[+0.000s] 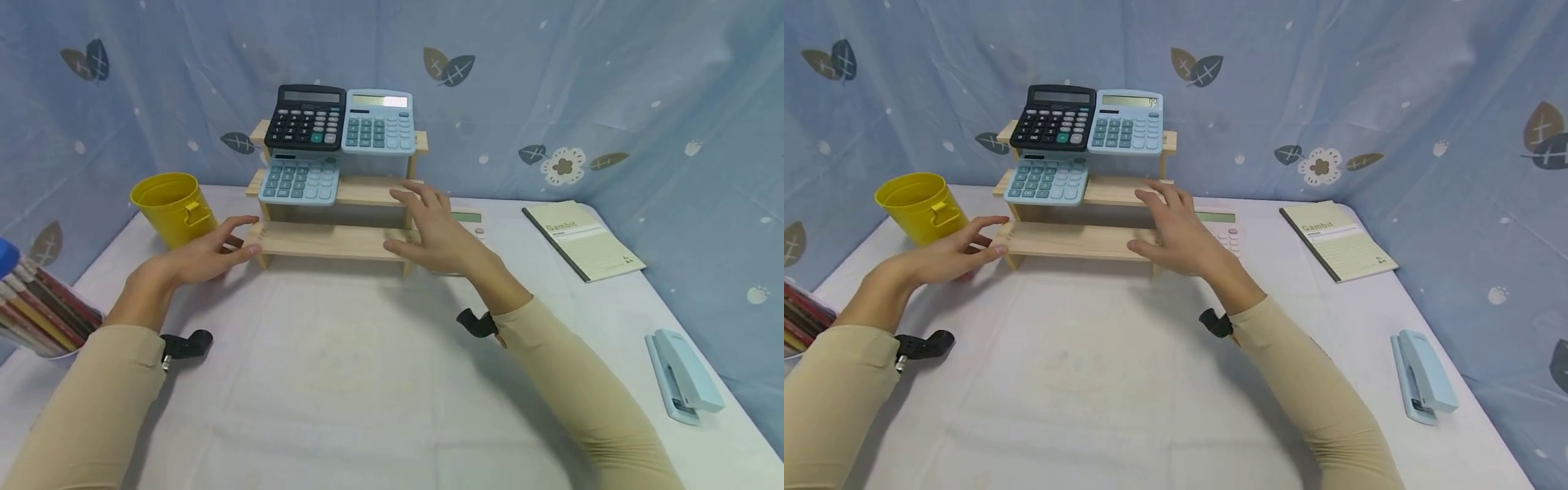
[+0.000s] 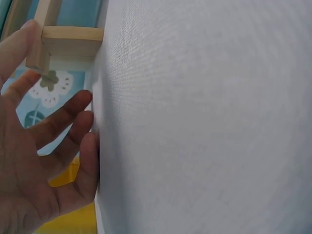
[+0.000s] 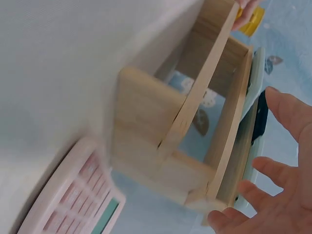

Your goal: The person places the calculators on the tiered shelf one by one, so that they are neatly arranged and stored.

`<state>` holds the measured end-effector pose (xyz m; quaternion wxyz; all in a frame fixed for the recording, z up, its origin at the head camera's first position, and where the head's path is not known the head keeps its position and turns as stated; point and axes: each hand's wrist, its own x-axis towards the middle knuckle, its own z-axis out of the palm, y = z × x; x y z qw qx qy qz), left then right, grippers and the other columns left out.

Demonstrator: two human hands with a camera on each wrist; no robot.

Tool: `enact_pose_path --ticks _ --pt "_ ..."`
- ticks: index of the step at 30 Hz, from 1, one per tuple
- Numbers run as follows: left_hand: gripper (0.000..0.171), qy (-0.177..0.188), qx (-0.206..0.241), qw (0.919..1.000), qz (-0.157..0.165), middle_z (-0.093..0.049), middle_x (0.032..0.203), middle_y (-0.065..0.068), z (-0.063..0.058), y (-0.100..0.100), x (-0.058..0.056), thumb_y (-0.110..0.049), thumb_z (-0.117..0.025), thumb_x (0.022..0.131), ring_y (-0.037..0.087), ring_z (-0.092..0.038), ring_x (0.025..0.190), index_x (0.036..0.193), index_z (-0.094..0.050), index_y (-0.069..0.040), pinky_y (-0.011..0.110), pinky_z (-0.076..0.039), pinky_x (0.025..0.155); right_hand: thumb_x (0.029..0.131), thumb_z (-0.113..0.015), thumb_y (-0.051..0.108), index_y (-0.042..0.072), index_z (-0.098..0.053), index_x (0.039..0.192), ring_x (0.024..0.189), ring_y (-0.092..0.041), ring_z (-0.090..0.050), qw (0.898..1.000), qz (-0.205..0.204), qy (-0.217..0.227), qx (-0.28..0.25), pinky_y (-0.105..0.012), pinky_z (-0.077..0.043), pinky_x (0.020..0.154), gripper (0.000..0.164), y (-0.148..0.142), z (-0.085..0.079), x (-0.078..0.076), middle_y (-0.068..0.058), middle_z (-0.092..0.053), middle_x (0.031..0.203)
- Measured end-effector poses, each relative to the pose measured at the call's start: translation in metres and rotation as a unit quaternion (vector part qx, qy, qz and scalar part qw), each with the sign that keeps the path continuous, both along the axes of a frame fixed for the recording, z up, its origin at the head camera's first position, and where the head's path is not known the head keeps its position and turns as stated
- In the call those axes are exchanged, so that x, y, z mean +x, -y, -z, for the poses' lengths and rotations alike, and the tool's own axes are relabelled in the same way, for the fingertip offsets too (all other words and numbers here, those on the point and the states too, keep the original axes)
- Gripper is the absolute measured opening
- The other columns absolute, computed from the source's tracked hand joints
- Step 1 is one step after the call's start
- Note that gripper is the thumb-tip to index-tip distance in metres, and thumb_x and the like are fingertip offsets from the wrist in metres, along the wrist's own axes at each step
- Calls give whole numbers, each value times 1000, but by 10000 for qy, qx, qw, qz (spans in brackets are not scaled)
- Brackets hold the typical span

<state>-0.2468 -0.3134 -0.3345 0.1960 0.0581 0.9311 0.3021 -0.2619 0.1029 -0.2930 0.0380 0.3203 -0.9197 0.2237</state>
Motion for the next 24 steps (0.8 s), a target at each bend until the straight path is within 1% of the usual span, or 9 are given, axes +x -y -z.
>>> enact_pose_path --ticks 4,9,16,19,24 --pt "92 -15 14 10000 3 -33 155 33 -1 0 0 -74 -47 96 53 -40 137 164 3 -37 66 -46 103 95 -71 46 17 -31 161 155 -35 -10 9999 80 -62 -11 -64 -29 117 82 -14 3 1 -7 -16 170" --pt "90 -53 24 10000 35 -34 155 33 -1 0 1 -72 -47 97 53 -42 137 164 2 -36 65 -47 102 94 -74 43 15 -35 160 152 -38 -14 9998 40 -195 -54 -65 -28 116 82 -28 8 -2 -9 -20 169" --pt "89 -101 26 9999 1 -34 155 32 -1 0 2 -73 -46 97 53 -41 137 164 1 -37 67 -45 103 90 -78 40 13 -37 158 150 -44 -18 9994 148 -295 -58 -65 -22 117 83 -44 14 -7 -13 -23 168" --pt "88 -111 74 9999 -20 -34 154 32 -1 1 3 -72 -46 98 52 -41 137 164 1 -37 67 -45 103 89 -78 39 13 -36 158 149 -47 -18 9995 213 -246 10 -67 -21 116 85 -49 17 -9 -15 -22 167" --pt "88 -141 77 9999 9 -34 154 32 -3 1 2 -70 -47 99 52 -41 137 164 0 -36 67 -44 103 89 -78 43 15 -32 160 148 -50 -17 9986 494 25 161 -71 -21 115 89 -58 22 -13 -16 -20 168"
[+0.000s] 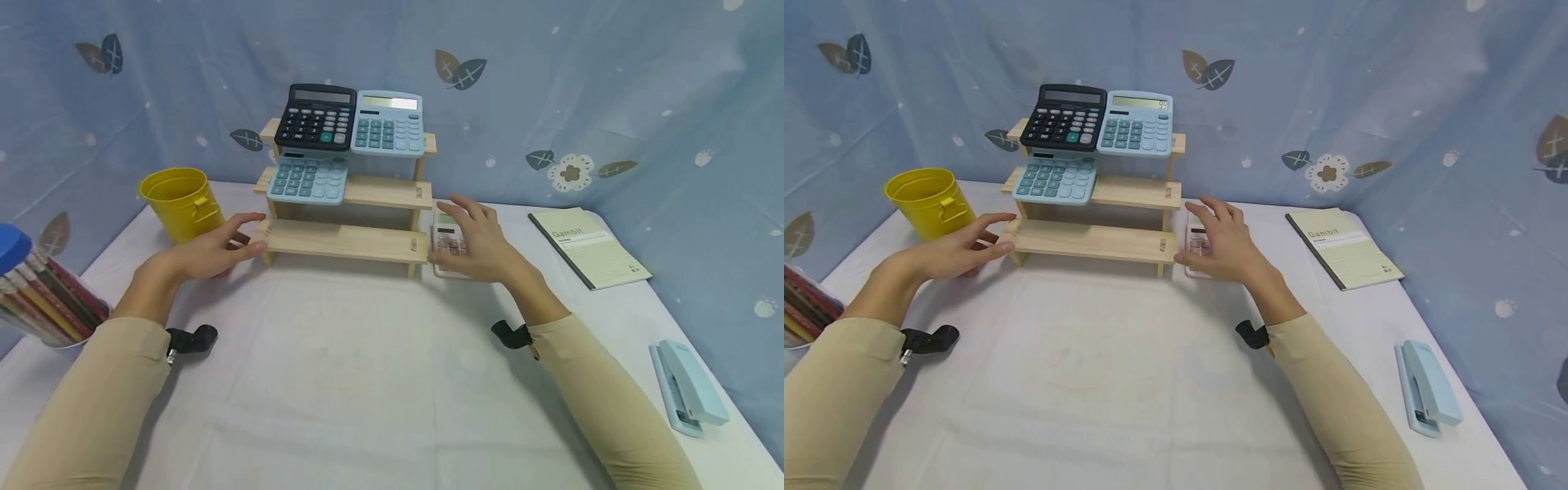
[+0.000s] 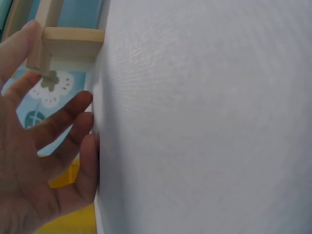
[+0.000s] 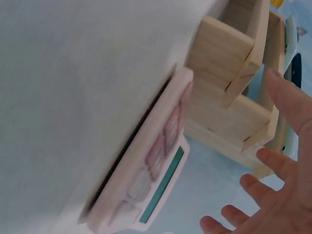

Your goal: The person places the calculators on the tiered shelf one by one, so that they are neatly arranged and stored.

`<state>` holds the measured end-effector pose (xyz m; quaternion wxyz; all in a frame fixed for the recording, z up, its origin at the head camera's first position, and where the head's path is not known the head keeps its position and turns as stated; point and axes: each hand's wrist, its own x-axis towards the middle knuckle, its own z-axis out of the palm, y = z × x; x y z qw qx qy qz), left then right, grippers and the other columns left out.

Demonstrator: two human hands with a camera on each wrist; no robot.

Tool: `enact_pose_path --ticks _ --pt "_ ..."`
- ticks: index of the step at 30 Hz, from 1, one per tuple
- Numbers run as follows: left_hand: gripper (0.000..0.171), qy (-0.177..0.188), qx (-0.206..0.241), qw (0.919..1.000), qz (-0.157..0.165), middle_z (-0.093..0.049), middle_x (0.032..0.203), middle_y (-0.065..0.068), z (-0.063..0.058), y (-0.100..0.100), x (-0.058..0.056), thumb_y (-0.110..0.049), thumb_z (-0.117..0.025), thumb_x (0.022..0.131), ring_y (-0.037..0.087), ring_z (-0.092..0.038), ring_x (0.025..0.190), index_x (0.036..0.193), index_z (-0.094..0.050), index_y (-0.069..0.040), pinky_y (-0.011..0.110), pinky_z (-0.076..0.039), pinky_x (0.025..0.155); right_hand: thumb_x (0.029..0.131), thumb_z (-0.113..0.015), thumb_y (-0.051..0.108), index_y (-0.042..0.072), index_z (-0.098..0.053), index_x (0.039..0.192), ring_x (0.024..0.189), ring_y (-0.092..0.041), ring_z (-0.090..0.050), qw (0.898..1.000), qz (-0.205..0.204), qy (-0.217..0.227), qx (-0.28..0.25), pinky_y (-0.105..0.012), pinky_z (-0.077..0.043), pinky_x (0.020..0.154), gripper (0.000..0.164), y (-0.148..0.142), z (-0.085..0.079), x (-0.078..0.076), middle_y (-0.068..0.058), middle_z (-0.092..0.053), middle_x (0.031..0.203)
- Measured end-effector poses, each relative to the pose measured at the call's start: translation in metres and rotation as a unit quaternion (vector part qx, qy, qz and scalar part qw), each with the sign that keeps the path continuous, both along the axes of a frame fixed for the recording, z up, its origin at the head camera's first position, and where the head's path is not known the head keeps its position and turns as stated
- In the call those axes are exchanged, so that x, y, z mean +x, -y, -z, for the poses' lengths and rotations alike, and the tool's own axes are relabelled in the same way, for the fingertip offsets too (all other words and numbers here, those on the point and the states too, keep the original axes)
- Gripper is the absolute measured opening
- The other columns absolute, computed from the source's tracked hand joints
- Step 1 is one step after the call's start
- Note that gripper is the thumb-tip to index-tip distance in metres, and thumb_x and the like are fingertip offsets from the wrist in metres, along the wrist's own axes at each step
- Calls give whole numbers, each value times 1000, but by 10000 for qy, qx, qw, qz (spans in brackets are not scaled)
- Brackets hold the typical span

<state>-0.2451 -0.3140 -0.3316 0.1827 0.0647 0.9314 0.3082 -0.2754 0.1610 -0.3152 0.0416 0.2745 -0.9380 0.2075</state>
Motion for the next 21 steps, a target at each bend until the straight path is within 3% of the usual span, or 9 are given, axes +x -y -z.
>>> enact_pose_path --ticks 8,21 --pt "90 96 -35 9999 -42 -33 155 33 0 1 0 -71 -47 98 53 -39 138 165 1 -35 68 -44 104 96 -66 51 16 -20 165 151 -51 -8 9962 452 659 353 -76 -18 113 90 -9 8 -12 -15 -10 171" --pt "89 88 -25 10000 28 -33 154 32 1 1 -1 -72 -46 98 53 -42 134 164 2 -37 68 -44 103 89 -71 60 11 -7 165 150 -56 -4 9800 1186 1351 849 -74 -22 115 112 -11 15 -33 -26 -3 167"
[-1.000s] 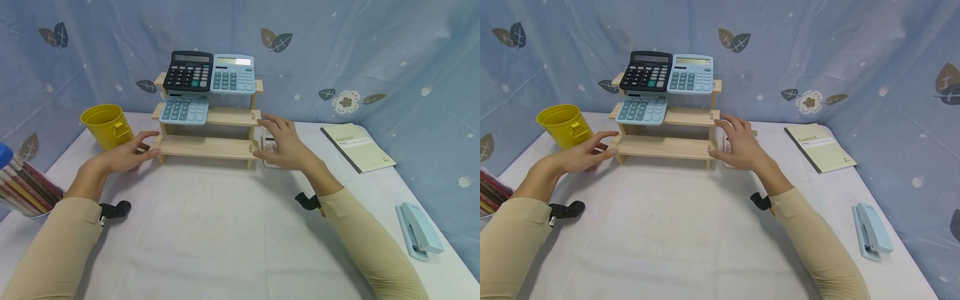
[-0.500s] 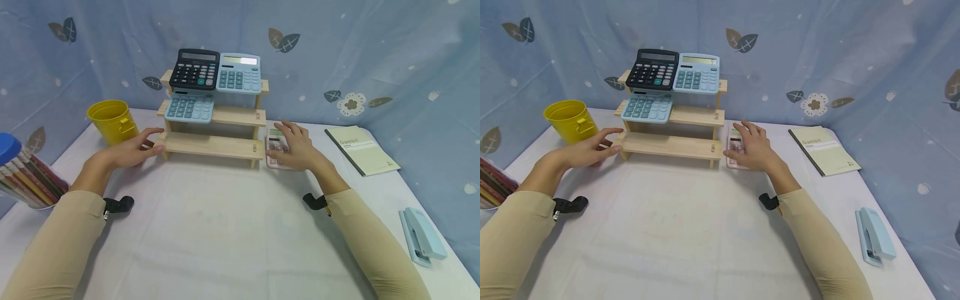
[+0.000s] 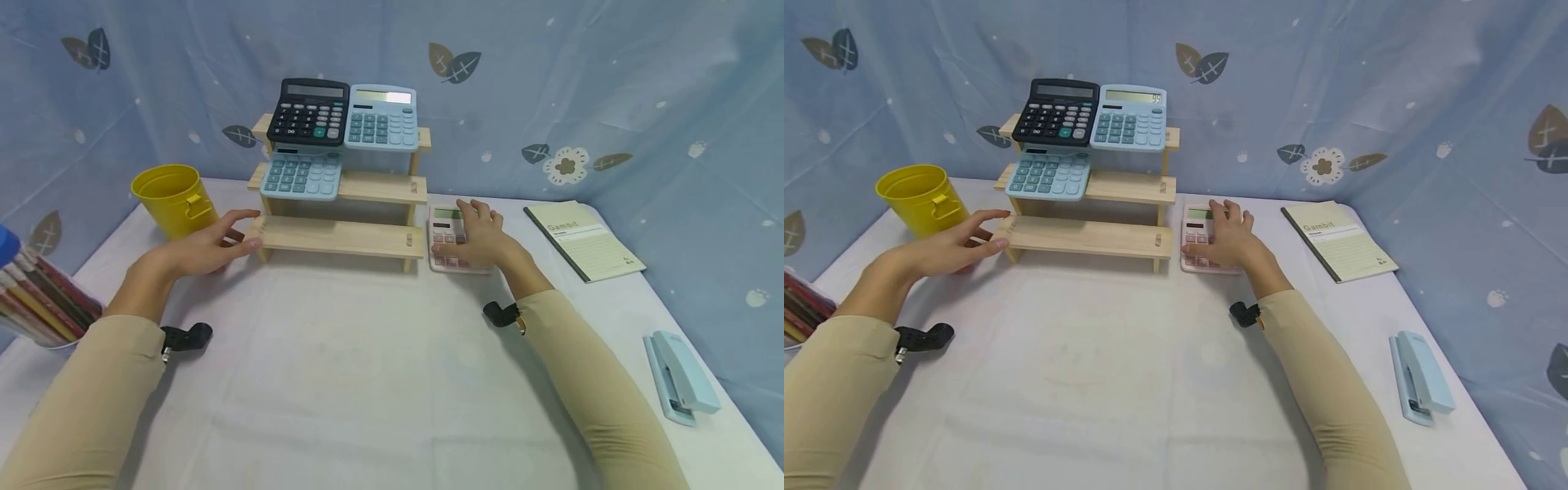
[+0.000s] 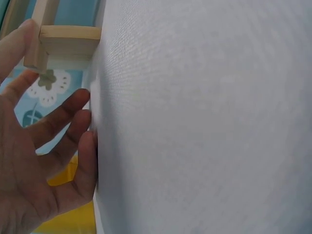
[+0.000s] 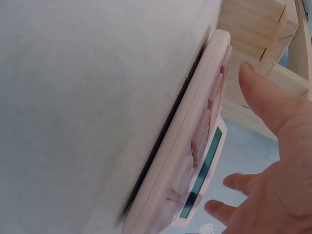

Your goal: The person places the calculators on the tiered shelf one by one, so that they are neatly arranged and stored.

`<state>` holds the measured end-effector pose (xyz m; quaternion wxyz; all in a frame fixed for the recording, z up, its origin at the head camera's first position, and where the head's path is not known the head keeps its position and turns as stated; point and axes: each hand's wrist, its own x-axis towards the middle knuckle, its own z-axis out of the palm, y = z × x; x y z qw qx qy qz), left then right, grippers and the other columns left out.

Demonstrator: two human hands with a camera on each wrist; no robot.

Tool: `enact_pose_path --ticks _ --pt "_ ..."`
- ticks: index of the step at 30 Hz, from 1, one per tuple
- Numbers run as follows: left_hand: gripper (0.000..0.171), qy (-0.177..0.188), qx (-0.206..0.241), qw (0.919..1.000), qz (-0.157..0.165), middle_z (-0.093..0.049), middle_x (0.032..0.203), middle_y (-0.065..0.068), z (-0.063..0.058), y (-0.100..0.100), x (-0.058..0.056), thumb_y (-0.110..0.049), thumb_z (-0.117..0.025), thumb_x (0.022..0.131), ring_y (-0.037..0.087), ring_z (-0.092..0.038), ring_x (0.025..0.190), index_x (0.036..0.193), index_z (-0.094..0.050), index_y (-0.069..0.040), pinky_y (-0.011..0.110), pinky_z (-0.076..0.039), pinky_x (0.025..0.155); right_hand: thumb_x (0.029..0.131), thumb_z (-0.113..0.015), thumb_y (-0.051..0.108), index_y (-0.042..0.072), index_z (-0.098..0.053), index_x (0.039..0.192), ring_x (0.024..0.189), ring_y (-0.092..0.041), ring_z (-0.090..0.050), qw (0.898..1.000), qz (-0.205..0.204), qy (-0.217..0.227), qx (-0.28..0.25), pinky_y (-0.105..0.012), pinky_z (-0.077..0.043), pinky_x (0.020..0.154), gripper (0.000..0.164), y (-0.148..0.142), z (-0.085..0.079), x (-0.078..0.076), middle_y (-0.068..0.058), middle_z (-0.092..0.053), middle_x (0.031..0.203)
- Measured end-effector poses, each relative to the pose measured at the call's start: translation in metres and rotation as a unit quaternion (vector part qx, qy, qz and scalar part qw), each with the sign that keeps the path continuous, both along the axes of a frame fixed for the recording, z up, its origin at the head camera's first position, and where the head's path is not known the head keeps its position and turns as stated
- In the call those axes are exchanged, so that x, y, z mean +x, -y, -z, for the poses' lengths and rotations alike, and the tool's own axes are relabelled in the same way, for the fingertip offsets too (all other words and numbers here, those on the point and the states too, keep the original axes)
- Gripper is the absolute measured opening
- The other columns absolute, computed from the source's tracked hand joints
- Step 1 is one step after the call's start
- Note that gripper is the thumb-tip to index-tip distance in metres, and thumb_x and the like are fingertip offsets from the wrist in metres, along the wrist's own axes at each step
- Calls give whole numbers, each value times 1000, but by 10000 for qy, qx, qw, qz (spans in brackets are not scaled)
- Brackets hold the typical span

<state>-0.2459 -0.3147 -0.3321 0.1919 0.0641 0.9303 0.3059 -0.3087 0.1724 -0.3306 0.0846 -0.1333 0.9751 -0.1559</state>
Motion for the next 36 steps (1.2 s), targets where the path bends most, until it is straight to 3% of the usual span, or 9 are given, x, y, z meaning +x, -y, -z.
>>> enact_pose_path --ticks 10,15,22,30,36 --pt "92 119 -27 9999 -78 -31 155 34 1 4 1 -73 -47 97 52 -44 133 164 5 -37 64 -48 100 78 -67 80 11 25 160 149 -63 -5 9963 127 633 573 -74 -22 115 141 9 -2 4 -23 14 169" --pt "93 80 -30 9999 -65 -31 156 33 2 2 0 -73 -47 96 52 -44 134 164 4 -36 64 -48 101 82 -70 62 11 25 160 147 -61 -17 9956 156 756 533 -73 -28 113 133 10 -3 5 -23 12 168" --pt "93 108 -41 9999 -23 -31 155 33 3 0 -3 -73 -47 97 52 -44 134 164 5 -36 63 -49 100 78 -72 72 10 27 159 142 -65 -20 9950 169 722 667 -74 -30 111 141 8 3 6 -24 12 168" --pt "92 142 59 9999 1 -31 155 33 3 -3 -1 -71 -49 97 50 -45 133 164 4 -37 58 -51 98 75 -76 56 17 26 160 138 -61 -27 9973 331 529 397 -72 -39 104 139 -7 0 10 -23 7 167" --pt "92 85 -21 10000 -23 -31 155 33 2 -4 0 -72 -47 97 51 -45 134 164 5 -36 60 -51 98 74 -77 49 23 25 161 136 -58 -29 9990 354 257 61 -71 -44 96 136 -18 -12 15 -23 5 167"
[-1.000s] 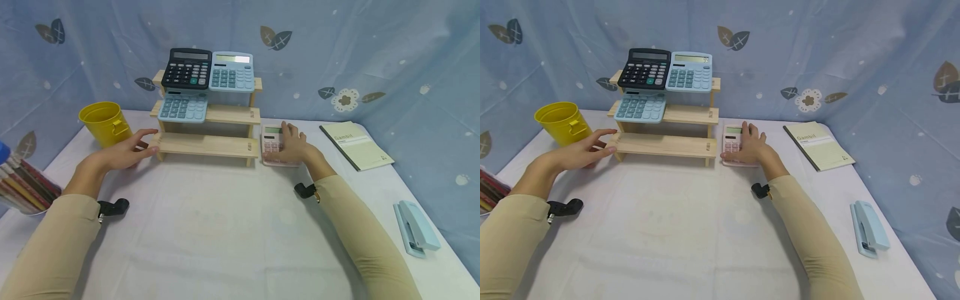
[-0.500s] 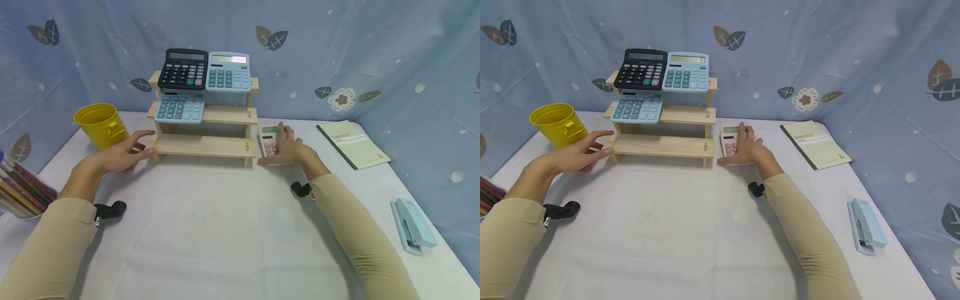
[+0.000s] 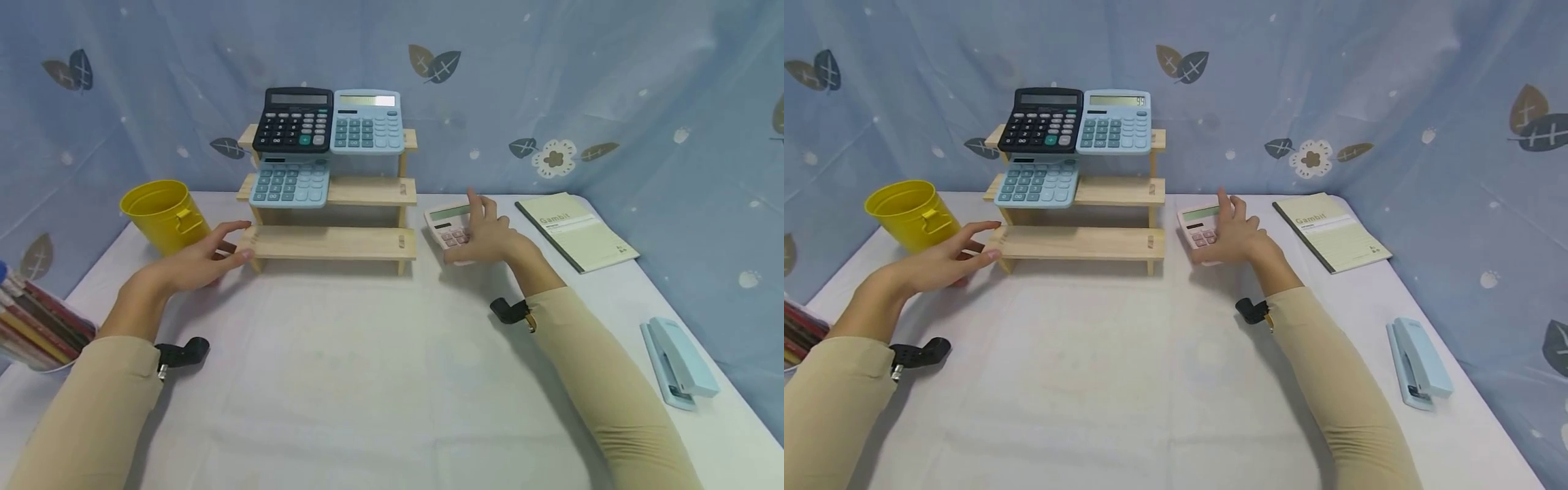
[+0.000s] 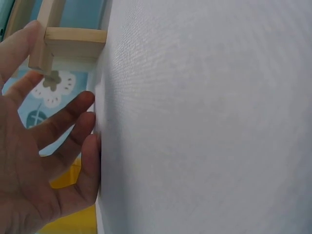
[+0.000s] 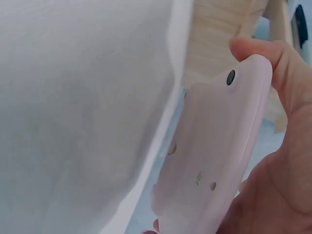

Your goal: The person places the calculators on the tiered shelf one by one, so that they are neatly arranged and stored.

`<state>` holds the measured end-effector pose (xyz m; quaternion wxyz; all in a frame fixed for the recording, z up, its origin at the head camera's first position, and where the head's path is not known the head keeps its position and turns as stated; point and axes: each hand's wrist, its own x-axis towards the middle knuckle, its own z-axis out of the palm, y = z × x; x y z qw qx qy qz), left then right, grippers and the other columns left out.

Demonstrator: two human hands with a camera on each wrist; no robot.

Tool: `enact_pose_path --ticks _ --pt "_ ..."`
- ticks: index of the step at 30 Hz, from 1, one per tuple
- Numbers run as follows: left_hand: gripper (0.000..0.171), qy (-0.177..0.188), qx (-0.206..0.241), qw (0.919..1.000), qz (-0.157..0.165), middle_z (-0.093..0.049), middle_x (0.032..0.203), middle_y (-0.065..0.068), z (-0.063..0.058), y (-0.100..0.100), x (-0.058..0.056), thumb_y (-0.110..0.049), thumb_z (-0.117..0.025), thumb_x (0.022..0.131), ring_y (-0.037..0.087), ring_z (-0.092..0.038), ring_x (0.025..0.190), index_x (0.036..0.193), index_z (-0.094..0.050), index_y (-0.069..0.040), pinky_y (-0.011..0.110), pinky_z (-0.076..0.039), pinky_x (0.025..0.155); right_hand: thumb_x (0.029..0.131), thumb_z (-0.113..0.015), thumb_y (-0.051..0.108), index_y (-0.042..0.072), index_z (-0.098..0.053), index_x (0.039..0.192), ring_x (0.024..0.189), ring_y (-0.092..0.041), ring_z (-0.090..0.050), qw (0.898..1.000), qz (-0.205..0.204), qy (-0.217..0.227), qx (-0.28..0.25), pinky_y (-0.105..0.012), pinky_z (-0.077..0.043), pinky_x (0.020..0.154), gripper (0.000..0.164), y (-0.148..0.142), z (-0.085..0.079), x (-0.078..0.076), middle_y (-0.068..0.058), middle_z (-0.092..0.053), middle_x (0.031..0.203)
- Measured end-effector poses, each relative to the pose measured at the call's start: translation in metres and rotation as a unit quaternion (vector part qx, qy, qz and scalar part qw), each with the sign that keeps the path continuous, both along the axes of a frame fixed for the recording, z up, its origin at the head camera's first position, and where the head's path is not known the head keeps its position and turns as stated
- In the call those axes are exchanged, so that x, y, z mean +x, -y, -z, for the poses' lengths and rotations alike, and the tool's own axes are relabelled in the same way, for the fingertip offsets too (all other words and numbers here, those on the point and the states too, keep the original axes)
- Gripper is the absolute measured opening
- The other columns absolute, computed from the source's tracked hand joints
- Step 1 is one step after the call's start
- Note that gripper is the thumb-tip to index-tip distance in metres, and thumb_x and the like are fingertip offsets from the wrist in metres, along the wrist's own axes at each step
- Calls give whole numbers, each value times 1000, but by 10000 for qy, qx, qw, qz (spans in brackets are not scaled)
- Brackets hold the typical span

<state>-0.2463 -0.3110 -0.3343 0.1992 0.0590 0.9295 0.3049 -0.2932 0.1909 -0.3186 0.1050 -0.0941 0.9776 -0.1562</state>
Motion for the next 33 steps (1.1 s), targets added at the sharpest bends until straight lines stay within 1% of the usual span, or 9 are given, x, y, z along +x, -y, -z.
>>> enact_pose_path --ticks 6,10,12,17,20,25,28,30,33 --pt "92 -56 6 10000 8 -32 155 34 2 1 -2 -71 -47 98 50 -45 133 164 5 -36 56 -53 95 72 -81 44 23 21 162 135 -57 -27 9983 35 -300 -504 -71 -43 95 137 -5 -15 11 -23 3 167" --pt "91 -80 -6 10000 9 -32 155 33 2 1 -5 -71 -48 98 50 -45 133 164 5 -37 57 -52 95 74 -84 44 28 20 162 141 -58 -19 9954 -80 -328 -896 -74 -37 102 137 -12 -22 16 -20 2 167" --pt "92 -70 -9 10000 -6 -32 155 33 2 0 -6 -72 -48 97 50 -46 133 165 5 -36 56 -52 94 74 -85 44 30 19 162 141 -57 -18 9936 -146 -342 -1071 -74 -34 104 137 -15 -24 18 -20 0 167" --pt "93 -1 -19 10000 -80 -31 156 34 3 1 -4 -73 -47 97 50 -47 132 164 5 -36 57 -52 95 71 -89 41 32 15 163 132 -48 -26 9888 -202 -550 -1376 -68 -36 103 139 -14 -24 24 -19 -8 166" --pt "93 10 -24 10000 -64 -30 156 35 3 3 -4 -72 -47 98 51 -45 133 164 6 -36 59 -51 96 70 -90 39 32 12 163 132 -46 -26 9855 -236 -631 -1557 -66 -37 103 139 -12 -25 29 -17 -10 166" --pt "91 -1 4 10000 -15 -29 156 35 4 7 -4 -70 -47 99 53 -43 134 164 7 -35 60 -52 96 69 -90 38 34 11 163 128 -42 -29 9835 -323 -851 -1563 -61 -39 99 138 -7 -29 36 -16 -15 163" --pt "91 1 35 10000 -22 -29 156 35 4 7 -3 -69 -47 99 52 -44 133 164 7 -36 57 -54 95 69 -91 37 34 10 163 123 -40 -31 9829 -452 -966 -1502 -58 -40 97 138 -5 -35 39 -18 -20 159" --pt "92 -1 44 10000 -29 -30 156 35 4 7 -3 -70 -48 98 50 -47 130 164 6 -36 55 -54 94 69 -91 36 35 9 163 121 -39 -32 9819 -534 -1003 -1514 -57 -40 96 138 -4 -39 42 -19 -22 157" --pt "92 -4 59 10000 -17 -30 156 34 4 5 -3 -70 -48 98 49 -47 130 164 5 -36 53 -55 93 68 -92 33 35 7 163 124 -38 -31 9785 -682 -1039 -1646 -57 -38 100 138 -2 -44 45 -18 -21 157"
